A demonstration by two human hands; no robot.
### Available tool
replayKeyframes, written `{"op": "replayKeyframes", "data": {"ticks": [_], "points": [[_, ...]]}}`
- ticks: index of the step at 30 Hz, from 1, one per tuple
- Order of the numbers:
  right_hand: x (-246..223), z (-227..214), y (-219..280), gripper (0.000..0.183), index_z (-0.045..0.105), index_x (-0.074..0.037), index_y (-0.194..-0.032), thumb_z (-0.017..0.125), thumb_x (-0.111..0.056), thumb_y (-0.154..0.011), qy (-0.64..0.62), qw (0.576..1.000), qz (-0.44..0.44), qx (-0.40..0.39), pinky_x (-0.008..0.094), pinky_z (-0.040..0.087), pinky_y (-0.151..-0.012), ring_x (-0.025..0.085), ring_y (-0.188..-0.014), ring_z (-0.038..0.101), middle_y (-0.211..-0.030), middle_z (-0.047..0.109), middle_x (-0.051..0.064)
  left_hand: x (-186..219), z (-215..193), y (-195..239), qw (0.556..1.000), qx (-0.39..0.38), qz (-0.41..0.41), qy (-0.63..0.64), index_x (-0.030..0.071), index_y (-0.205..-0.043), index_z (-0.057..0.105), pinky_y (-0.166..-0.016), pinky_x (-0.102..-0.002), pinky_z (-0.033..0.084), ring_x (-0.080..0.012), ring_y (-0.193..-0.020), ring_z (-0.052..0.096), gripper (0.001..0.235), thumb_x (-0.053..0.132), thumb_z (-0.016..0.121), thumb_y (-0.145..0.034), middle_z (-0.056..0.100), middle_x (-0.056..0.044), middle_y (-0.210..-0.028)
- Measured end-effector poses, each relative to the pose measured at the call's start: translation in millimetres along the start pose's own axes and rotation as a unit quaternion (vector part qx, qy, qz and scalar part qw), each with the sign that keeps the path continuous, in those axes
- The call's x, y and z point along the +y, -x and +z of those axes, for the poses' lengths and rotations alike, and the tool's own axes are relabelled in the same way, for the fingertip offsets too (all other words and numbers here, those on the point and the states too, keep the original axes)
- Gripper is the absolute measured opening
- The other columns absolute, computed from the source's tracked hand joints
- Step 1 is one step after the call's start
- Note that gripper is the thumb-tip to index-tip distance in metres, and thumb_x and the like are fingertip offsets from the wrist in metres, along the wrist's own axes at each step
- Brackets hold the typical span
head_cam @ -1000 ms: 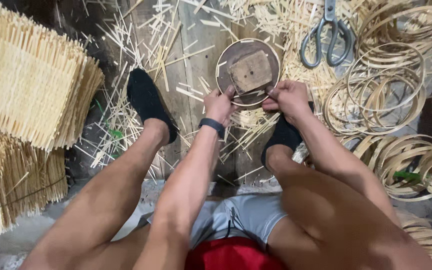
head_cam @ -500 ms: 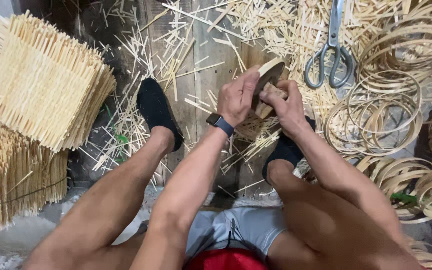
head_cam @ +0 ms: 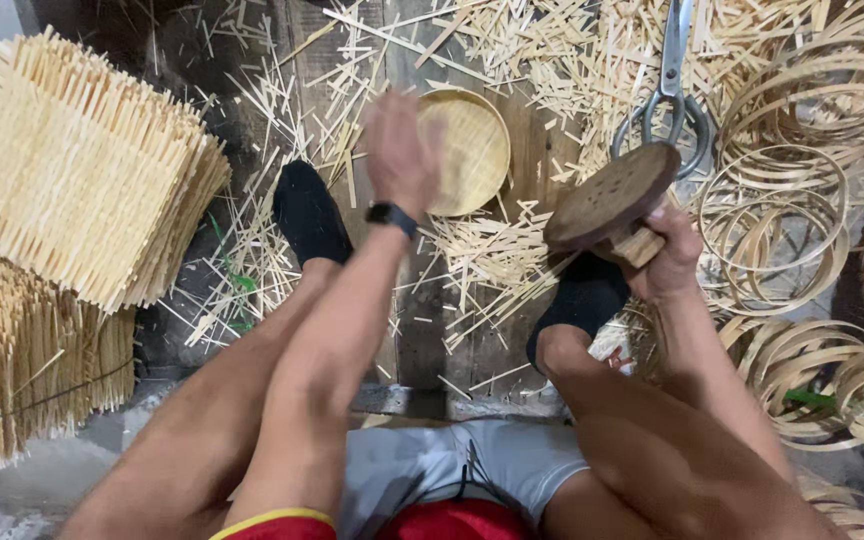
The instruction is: The person sits on the floor and repeatedly assembles small round bamboo trays by placing woven bamboo sheets over a perforated wooden mold, trimming excess with shears, and fitting a bamboo ring around the edge. The person stacks finished trays and continues the cycle with new sheets and rings.
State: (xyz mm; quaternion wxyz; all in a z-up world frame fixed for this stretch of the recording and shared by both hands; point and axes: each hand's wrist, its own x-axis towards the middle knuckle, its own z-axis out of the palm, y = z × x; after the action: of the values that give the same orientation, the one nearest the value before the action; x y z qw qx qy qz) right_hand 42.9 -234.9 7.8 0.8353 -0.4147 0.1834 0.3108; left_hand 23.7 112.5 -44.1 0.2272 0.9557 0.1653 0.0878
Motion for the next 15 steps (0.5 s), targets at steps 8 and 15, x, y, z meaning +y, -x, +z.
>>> {"op": "replayKeyframes", "data": {"ticks": [8, 15], "points": [[4, -2, 8, 0.060, 0.049, 0.003, -0.146, 0.058, -0.027, -0.095, 0.032, 0.999, 0.007, -0.036, 0.040, 0.049, -0.104, 0.026, -0.115, 0.061, -0.127, 0.061, 0.014, -5, 29, 73, 0.963, -0.124, 0.226, -0.077, 0.014, -0.145, 0.056, -0.131, -0.044, 0.030, -0.0270, -0.154, 0.038, 0.051, 0.007, 0.061, -0.095, 0.046, -0.009, -0.161], [-9, -3, 30, 0.065, 0.046, 0.001, -0.147, 0.055, -0.027, -0.089, 0.099, 0.995, 0.006, 0.020, 0.038, 0.049, -0.105, 0.025, -0.119, 0.061, -0.131, 0.060, 0.014, -120, 1, -110, 0.968, 0.009, 0.238, -0.083, 0.009, -0.140, 0.064, -0.120, -0.044, 0.037, -0.0317, -0.139, 0.051, 0.051, -0.008, 0.064, -0.091, 0.060, -0.017, -0.147]]}}
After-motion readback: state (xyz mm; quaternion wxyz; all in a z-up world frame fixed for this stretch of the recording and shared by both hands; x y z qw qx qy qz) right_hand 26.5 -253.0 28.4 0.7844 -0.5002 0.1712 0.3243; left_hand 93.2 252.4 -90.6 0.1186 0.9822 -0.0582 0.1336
